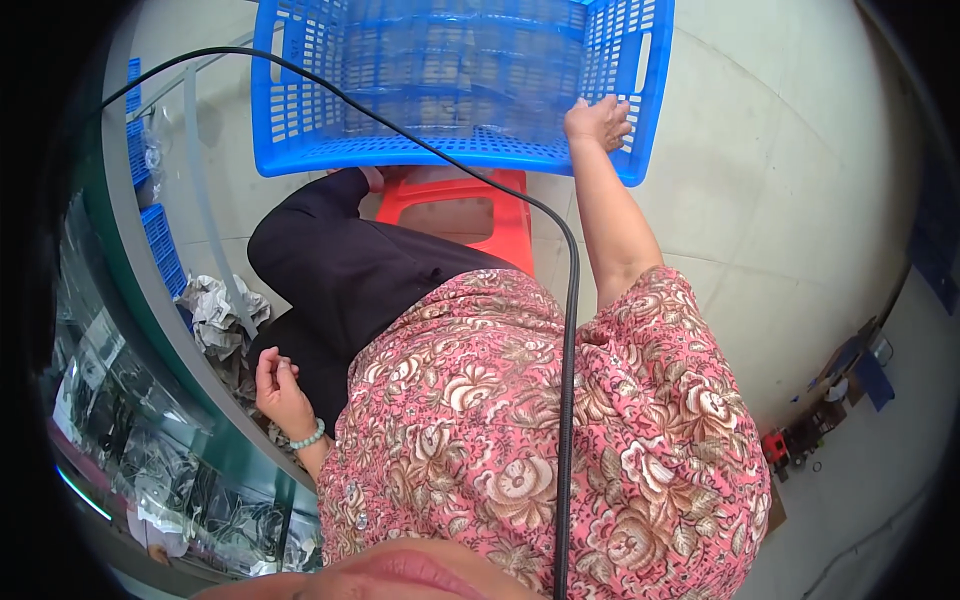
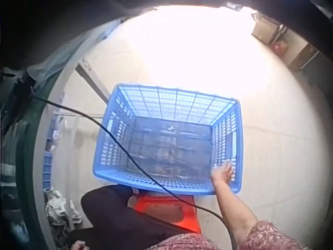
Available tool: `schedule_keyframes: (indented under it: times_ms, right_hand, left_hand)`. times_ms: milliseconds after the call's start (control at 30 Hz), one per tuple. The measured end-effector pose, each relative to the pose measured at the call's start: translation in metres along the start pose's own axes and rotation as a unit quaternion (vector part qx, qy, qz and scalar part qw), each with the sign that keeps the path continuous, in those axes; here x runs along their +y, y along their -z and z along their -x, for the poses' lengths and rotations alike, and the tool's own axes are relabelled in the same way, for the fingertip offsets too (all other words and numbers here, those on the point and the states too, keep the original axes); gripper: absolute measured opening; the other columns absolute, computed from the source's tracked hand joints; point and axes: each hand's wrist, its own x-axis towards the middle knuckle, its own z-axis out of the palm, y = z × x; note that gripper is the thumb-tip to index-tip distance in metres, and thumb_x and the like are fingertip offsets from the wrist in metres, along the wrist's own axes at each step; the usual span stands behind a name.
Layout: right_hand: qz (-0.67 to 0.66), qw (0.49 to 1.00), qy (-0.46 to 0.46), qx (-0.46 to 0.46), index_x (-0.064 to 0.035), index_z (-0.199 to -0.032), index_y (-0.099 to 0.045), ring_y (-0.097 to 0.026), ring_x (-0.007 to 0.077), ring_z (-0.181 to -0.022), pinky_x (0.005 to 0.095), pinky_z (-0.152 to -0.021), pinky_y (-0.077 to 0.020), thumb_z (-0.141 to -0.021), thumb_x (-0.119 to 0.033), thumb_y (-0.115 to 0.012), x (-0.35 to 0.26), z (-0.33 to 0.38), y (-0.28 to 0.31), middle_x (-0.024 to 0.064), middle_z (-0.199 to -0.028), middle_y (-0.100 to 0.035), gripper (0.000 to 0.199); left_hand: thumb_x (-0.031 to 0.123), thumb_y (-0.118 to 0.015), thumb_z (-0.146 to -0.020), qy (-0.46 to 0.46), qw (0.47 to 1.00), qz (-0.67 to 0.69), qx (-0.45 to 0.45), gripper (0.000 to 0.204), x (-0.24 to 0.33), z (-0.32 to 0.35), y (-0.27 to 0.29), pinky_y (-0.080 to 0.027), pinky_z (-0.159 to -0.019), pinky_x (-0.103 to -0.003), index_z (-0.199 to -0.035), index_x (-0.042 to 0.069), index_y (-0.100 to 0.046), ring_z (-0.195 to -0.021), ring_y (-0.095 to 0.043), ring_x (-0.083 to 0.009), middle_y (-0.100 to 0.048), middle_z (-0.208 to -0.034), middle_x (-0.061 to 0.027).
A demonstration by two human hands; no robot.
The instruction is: Folding and assembling transparent plastic sheets into small boxes.
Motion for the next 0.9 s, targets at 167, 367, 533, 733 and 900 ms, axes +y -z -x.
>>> schedule_keyframes:
  times_ms: [167, 367, 533, 733, 900]
  right_hand:
    - [-0.105, 0.991, 0.081, 0.029, -0.0120, -0.153, -0.034, -0.026, 0.0412, -0.145, 0.0619, -0.113, -0.0288, -0.081, -0.059, -0.070, -0.011, 0.019, 0.018, 0.0173, -0.160, -0.026, 0.093]
    - [0.010, 0.998, 0.027, -0.053, -0.0149, -0.159, -0.016, -0.028, 0.0422, -0.146, 0.0605, -0.111, -0.0335, -0.083, -0.049, -0.070, -0.046, 0.003, -0.001, 0.0175, -0.163, -0.021, 0.100]
    - [-0.038, 0.997, 0.063, -0.033, -0.0122, -0.140, -0.054, -0.067, 0.0381, -0.108, 0.0446, -0.094, -0.0526, -0.082, -0.019, -0.057, -0.004, -0.035, 0.023, 0.0210, -0.127, -0.065, 0.058]
    - [-0.108, 0.987, 0.069, 0.095, -0.0088, -0.128, -0.065, -0.068, 0.0381, -0.104, 0.0444, -0.094, -0.0525, -0.081, -0.015, -0.054, 0.041, -0.068, 0.073, 0.0219, -0.112, -0.070, 0.048]
    - [-0.056, 0.991, 0.107, 0.049, -0.0066, -0.127, -0.066, -0.069, 0.0378, -0.102, 0.0429, -0.093, -0.0533, -0.083, -0.013, -0.052, 0.046, -0.063, 0.086, 0.0215, -0.110, -0.071, 0.046]
  left_hand:
    - [-0.005, -0.056, -0.093, -0.011, 0.998, 0.001, -0.063, 0.025, 0.004, -0.017, -0.025, -0.048, -0.069, -0.020, -0.115, 0.000, -0.066, -0.075, -0.056, -0.0056, -0.062, -0.090, -0.0003]
    - [-0.006, -0.056, -0.091, -0.015, 0.998, -0.012, -0.053, 0.023, 0.008, -0.018, -0.024, -0.048, -0.068, -0.020, -0.111, -0.001, -0.067, -0.073, -0.055, -0.0058, -0.060, -0.088, 0.0000]
    - [-0.004, -0.057, -0.093, -0.007, 0.999, -0.019, -0.029, 0.024, -0.006, -0.011, -0.016, -0.049, -0.068, -0.020, -0.113, 0.001, -0.067, -0.073, -0.055, -0.0051, -0.061, -0.088, 0.0008]
    - [-0.004, -0.057, -0.092, 0.009, 0.997, -0.022, -0.068, 0.024, -0.008, -0.013, -0.031, -0.049, -0.067, -0.020, -0.113, 0.001, -0.067, -0.073, -0.055, -0.0053, -0.061, -0.088, 0.0008]
    - [-0.004, -0.058, -0.092, -0.003, 0.998, -0.015, -0.069, 0.023, -0.010, -0.020, -0.032, -0.049, -0.066, -0.020, -0.111, 0.001, -0.068, -0.073, -0.055, -0.0048, -0.060, -0.088, 0.0015]
